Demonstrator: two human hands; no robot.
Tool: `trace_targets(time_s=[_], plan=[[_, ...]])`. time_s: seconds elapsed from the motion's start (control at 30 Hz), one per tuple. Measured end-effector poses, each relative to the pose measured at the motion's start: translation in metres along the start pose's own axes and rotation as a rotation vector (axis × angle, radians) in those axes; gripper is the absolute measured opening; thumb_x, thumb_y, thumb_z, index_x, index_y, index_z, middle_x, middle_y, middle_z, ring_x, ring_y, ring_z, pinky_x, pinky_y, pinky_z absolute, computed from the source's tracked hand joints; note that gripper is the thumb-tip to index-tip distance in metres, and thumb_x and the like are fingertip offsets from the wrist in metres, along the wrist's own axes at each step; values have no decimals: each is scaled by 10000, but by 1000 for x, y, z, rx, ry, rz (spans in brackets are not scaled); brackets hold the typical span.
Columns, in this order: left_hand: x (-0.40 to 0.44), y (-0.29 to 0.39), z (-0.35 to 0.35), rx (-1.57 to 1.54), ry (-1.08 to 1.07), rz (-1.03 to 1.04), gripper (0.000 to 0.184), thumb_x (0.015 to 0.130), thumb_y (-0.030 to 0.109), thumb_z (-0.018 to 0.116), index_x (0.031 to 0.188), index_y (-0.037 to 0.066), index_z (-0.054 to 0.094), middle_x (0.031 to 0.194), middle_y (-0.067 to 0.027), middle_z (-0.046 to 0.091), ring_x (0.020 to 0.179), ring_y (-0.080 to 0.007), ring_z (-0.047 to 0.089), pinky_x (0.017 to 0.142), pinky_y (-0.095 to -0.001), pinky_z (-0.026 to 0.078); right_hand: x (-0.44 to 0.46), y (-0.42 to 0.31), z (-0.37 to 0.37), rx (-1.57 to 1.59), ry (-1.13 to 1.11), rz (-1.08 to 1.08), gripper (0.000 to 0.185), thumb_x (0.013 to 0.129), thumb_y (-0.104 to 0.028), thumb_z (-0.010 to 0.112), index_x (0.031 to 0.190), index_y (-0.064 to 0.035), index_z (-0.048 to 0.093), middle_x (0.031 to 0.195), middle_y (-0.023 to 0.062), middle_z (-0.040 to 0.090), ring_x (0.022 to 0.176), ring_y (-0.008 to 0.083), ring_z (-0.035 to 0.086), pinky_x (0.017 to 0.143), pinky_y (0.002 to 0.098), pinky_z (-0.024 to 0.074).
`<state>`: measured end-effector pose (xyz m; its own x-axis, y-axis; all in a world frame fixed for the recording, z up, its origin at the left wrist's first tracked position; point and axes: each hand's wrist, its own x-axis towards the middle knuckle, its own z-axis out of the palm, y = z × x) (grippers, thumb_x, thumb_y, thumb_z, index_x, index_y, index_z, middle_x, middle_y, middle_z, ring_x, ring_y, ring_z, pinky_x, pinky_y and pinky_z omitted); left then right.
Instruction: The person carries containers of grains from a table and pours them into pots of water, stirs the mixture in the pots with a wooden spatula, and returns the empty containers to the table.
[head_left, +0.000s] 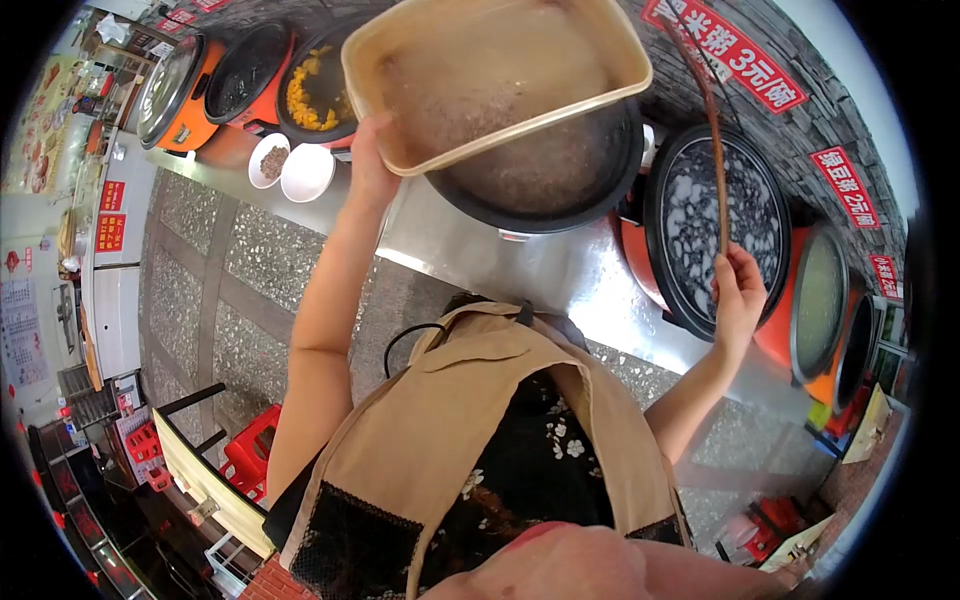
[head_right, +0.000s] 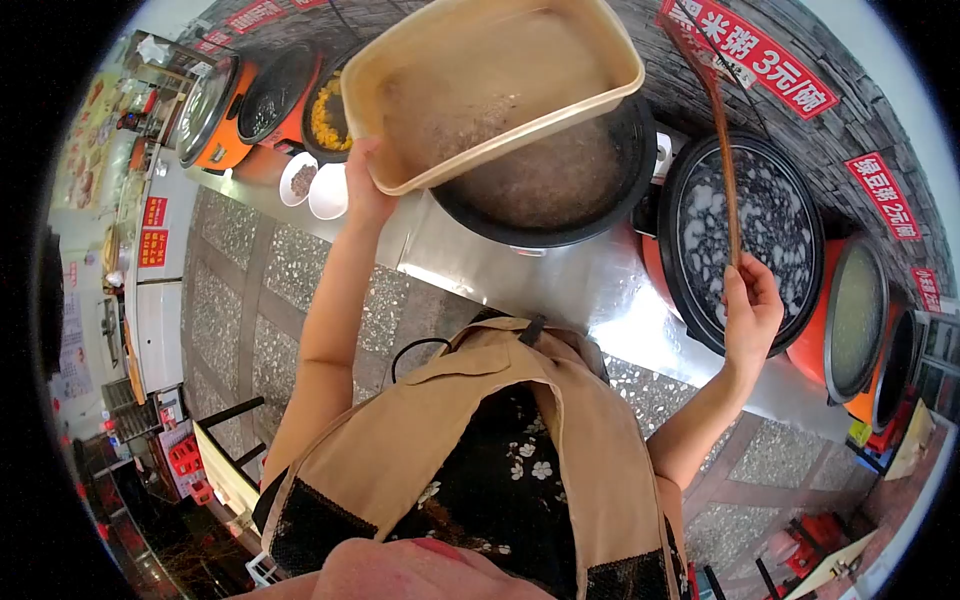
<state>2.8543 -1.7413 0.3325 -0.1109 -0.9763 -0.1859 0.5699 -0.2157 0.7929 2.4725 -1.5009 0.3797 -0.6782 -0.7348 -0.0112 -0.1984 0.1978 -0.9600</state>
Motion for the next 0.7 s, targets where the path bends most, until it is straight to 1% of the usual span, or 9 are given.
trace_targets(time_s=[0.1, 0.27, 0.33, 0.43, 0.47, 0.6, 0.67, 0.7], plan=[[5, 22, -5, 52, 23, 3, 315, 836, 271, 515, 1031, 23, 532, 943, -66, 569, 936, -202, 551, 826, -334, 454, -4, -3, 2, 29, -4, 6, 238, 848, -87, 611, 1068, 3, 592, 780, -21, 567, 577, 20, 456, 481, 156, 329], [7, 63, -16, 210, 2, 20, 355, 829, 270, 524, 1076, 15, 510, 1000, -90, 563, 937, -221, 553, 823, -346, 460, -3, 6, 1, 32, 12, -15, 240, 851, -84, 609, 1074, 2, 591, 787, -21, 569, 580, 21, 456, 490, 156, 332], [11, 78, -29, 259, -14, 8, 367, 826, 274, 528, 1085, 14, 507, 1010, -93, 562, 944, -224, 551, 828, -346, 458, -3, 9, 3, 55, -13, -9, 246, 845, -86, 618, 1069, 11, 587, 834, -4, 583, 637, 30, 470, 544, 165, 364], [19, 91, -41, 431, 1, -1, 297, 818, 282, 541, 1011, 58, 516, 887, -50, 539, 800, -184, 551, 703, -329, 470, -3, 12, 7, 64, -41, 1, 235, 846, -71, 611, 1064, 13, 587, 841, -3, 585, 659, 33, 480, 564, 172, 375], [19, 93, -40, 420, 4, -44, 280, 818, 293, 538, 998, 82, 502, 844, -37, 521, 746, -169, 539, 633, -314, 464, -4, 12, 7, 68, -57, 8, 226, 845, -55, 603, 1059, 15, 586, 842, -2, 586, 666, 38, 482, 571, 175, 378], [22, 100, -35, 524, 0, -113, 275, 814, 283, 528, 1004, 88, 484, 843, -35, 518, 745, -170, 535, 610, -304, 460, -4, 12, 12, 70, -73, 2, 220, 841, -40, 596, 1053, 17, 586, 833, -5, 579, 667, 42, 474, 580, 175, 375], [32, 100, -40, 642, 35, -111, 356, 802, 277, 526, 1086, 69, 474, 885, -52, 535, 789, -173, 554, 628, -302, 472, -6, 11, 16, 77, -78, 0, 218, 843, -38, 594, 1053, 18, 586, 833, -5, 578, 668, 40, 471, 581, 174, 372], [31, 100, -32, 644, 30, -114, 356, 802, 277, 526, 1086, 69, 474, 885, -52, 535, 789, -173, 554, 628, -302, 472, -7, 11, 16, 85, -88, -5, 215, 844, -36, 592, 1052, 19, 585, 833, -4, 578, 669, 39, 469, 582, 173, 370]])
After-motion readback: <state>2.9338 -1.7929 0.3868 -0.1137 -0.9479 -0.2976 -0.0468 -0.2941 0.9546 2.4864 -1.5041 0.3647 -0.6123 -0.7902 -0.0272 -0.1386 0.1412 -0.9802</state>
